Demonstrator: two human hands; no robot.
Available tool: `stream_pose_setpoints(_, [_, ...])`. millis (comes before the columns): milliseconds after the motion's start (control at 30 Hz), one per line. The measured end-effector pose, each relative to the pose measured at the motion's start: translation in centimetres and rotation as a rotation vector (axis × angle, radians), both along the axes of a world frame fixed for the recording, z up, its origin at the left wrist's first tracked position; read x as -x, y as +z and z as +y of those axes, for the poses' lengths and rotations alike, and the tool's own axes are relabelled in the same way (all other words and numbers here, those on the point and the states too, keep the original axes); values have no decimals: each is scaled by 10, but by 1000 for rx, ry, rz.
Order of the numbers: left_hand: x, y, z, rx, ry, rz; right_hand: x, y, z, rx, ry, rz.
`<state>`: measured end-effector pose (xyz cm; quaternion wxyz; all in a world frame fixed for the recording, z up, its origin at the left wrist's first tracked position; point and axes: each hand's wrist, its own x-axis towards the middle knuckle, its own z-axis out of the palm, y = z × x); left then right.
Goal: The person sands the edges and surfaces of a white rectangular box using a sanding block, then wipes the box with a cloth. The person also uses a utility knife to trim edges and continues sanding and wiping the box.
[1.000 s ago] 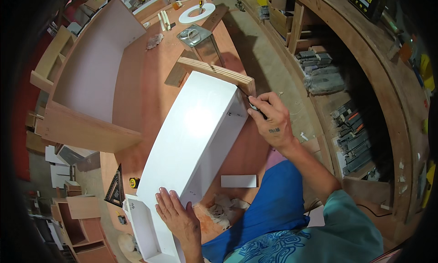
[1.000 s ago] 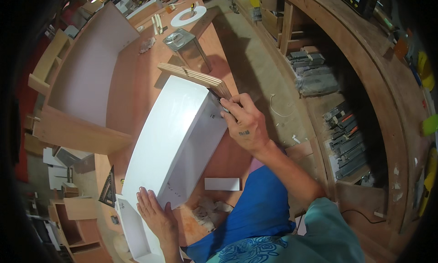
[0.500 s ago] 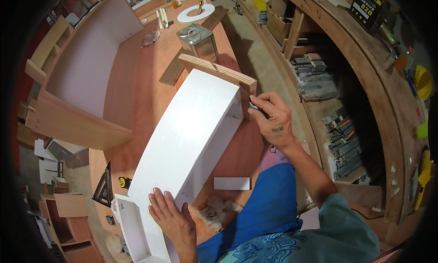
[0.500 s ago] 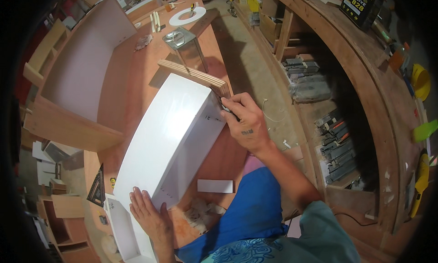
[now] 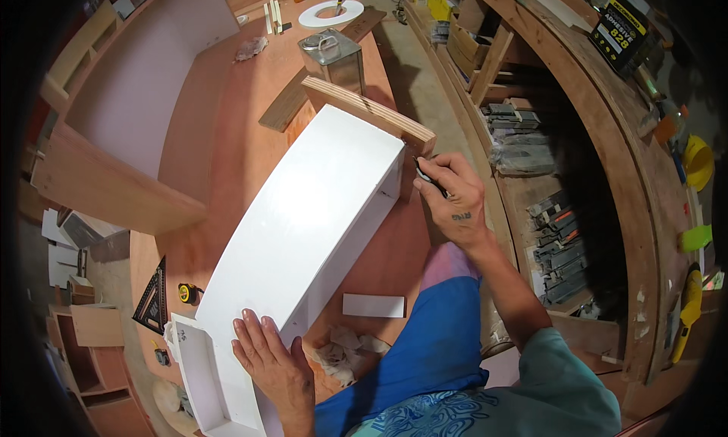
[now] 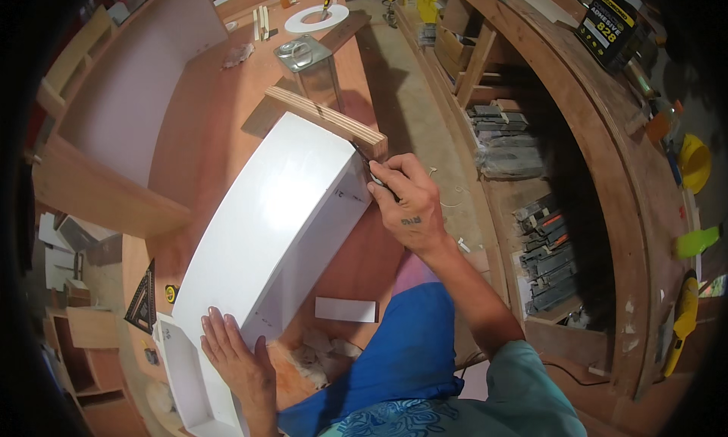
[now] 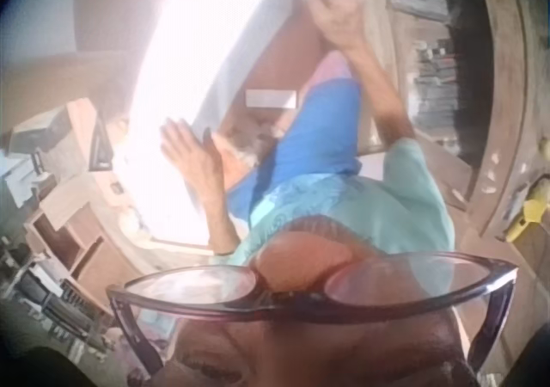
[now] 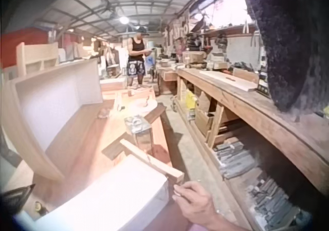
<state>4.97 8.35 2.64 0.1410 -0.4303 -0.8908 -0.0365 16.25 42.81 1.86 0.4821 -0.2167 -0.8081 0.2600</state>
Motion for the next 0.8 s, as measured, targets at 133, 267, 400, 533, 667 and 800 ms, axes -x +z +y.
stream_pose_setpoints(133, [0,0,0,-16,-9,-2,-2,4,-3,28,30,-20])
stream_pose_setpoints(267, [0,0,1,-32,-13,-7,1,-1,-2,-1,-25,-34])
stream_pose_setpoints(400, [-1,0,4,-58,-18,-10,-1,-1,-15,9,29,-47])
stream_pose_setpoints(533, [-3,4,5,-65,-1,-42,0,-3,-40,33,85,-39])
stream_pose_setpoints(667, [-2,10,5,-60,-6,-76,1,-6,-62,76,106,-32])
stream_pose_setpoints(800, [4,14,-9,-157,-49,-135,4,-7,-87,83,134,-52])
